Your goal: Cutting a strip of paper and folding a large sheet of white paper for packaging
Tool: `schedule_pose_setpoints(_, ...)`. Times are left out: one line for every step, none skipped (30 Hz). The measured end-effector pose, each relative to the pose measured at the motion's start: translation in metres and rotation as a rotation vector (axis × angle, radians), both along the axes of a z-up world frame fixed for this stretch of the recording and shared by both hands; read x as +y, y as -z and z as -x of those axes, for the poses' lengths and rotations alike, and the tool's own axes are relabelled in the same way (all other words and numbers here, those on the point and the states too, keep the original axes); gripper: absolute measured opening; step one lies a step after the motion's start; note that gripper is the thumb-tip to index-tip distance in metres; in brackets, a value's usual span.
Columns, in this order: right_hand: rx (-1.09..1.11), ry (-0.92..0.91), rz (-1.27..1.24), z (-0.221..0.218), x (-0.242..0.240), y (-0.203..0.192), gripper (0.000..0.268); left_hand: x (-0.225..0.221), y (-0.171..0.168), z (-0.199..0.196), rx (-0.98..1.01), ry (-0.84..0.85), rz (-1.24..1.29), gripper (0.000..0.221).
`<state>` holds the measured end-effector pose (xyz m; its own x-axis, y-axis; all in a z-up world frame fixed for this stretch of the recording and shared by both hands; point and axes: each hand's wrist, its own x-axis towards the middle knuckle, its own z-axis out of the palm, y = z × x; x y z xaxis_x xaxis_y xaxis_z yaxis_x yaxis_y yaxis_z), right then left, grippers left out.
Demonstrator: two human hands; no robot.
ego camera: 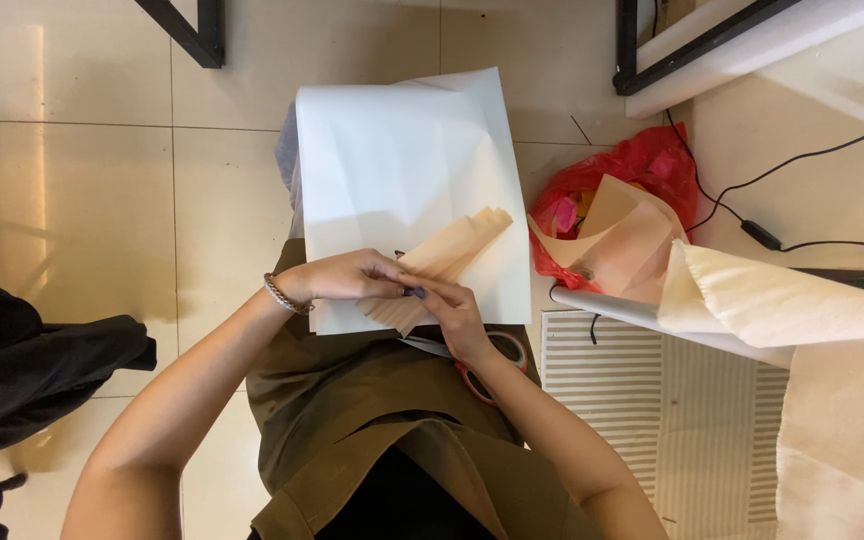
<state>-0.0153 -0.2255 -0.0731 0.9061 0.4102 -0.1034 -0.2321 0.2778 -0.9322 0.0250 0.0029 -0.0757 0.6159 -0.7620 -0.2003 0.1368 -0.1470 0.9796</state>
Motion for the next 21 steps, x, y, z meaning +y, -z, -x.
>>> schedule_pose_setpoints(0.0,0.001,0.001,-0.001,0.003,-0.009,0.028,0.0,-0.001,-0.002,0.0,0.001,0.001,0.03)
schedule_pose_setpoints(0.013,0.016,-0.019,-0.002,0.006,-0.018,0.031,0.0,-0.002,-0.003,-0.004,0.01,0.007,0.029)
schedule_pose_setpoints(0.026,0.031,-0.039,-0.003,0.01,-0.027,0.034,0.001,-0.003,-0.005,-0.008,0.019,0.013,0.029)
schedule_pose_setpoints(0.026,0.031,-0.039,-0.002,0.006,-0.02,0.034,0.001,-0.009,-0.005,-0.007,0.019,0.013,0.029)
schedule_pose_setpoints(0.067,0.025,-0.074,-0.001,0.002,-0.012,0.038,0.0,-0.014,-0.005,-0.007,0.031,0.011,0.03)
schedule_pose_setpoints(0.109,0.018,-0.109,-0.001,-0.002,-0.005,0.042,0.0,-0.019,-0.005,-0.005,0.043,0.01,0.032)
schedule_pose_setpoints(0.111,0.018,-0.108,0.0,-0.002,-0.005,0.042,-0.001,-0.021,-0.006,-0.004,0.042,0.01,0.032)
schedule_pose_setpoints(0.156,0.014,-0.151,0.001,-0.002,-0.004,0.044,-0.001,-0.022,-0.007,0.022,0.038,0.0,0.031)
schedule_pose_setpoints(0.202,0.01,-0.194,0.001,-0.002,-0.004,0.047,-0.001,-0.024,-0.007,0.048,0.034,-0.011,0.031)
schedule_pose_setpoints(0.203,0.008,-0.194,0.001,-0.003,-0.007,0.047,0.0,-0.025,-0.007,0.049,0.032,-0.01,0.031)
schedule_pose_setpoints(0.237,0.009,-0.214,0.0,-0.004,-0.01,0.05,0.0,-0.027,-0.006,0.078,0.025,-0.011,0.031)
schedule_pose_setpoints(0.27,0.009,-0.234,0.0,-0.004,-0.013,0.053,0.0,-0.028,-0.006,0.107,0.017,-0.011,0.031)
schedule_pose_setpoints(0.271,0.007,-0.233,-0.002,-0.007,-0.009,0.053,0.002,-0.027,-0.006,0.108,0.015,-0.011,0.031)
schedule_pose_setpoints(0.262,0.014,-0.233,-0.004,-0.01,-0.004,0.053,0.005,-0.025,-0.005,0.075,0.015,-0.015,0.03)
schedule_pose_setpoints(0.253,0.021,-0.233,-0.006,-0.012,0.001,0.054,0.007,-0.024,-0.005,0.042,0.016,-0.019,0.03)
schedule_pose_setpoints(0.253,0.019,-0.231,-0.008,-0.013,-0.001,0.054,0.01,-0.026,-0.005,0.042,0.014,-0.018,0.03)
schedule_pose_setpoints(0.252,0.026,-0.233,-0.011,-0.013,-0.004,0.053,0.013,-0.028,-0.004,0.033,0.014,-0.048,0.031)
schedule_pose_setpoints(0.251,0.032,-0.236,-0.014,-0.014,-0.006,0.052,0.016,-0.03,-0.004,0.024,0.014,-0.079,0.031)
schedule_pose_setpoints(0.252,0.032,-0.235,-0.012,-0.012,-0.006,0.052,0.016,-0.033,-0.005,0.026,0.013,-0.078,0.031)
schedule_pose_setpoints(0.215,0.061,-0.223,-0.012,-0.01,-0.007,0.056,0.016,-0.037,-0.007,0.042,0.016,-0.098,0.03)
schedule_pose_setpoints(0.177,0.09,-0.211,-0.012,-0.008,-0.009,0.06,0.017,-0.04,-0.008,0.058,0.018,-0.117,0.03)
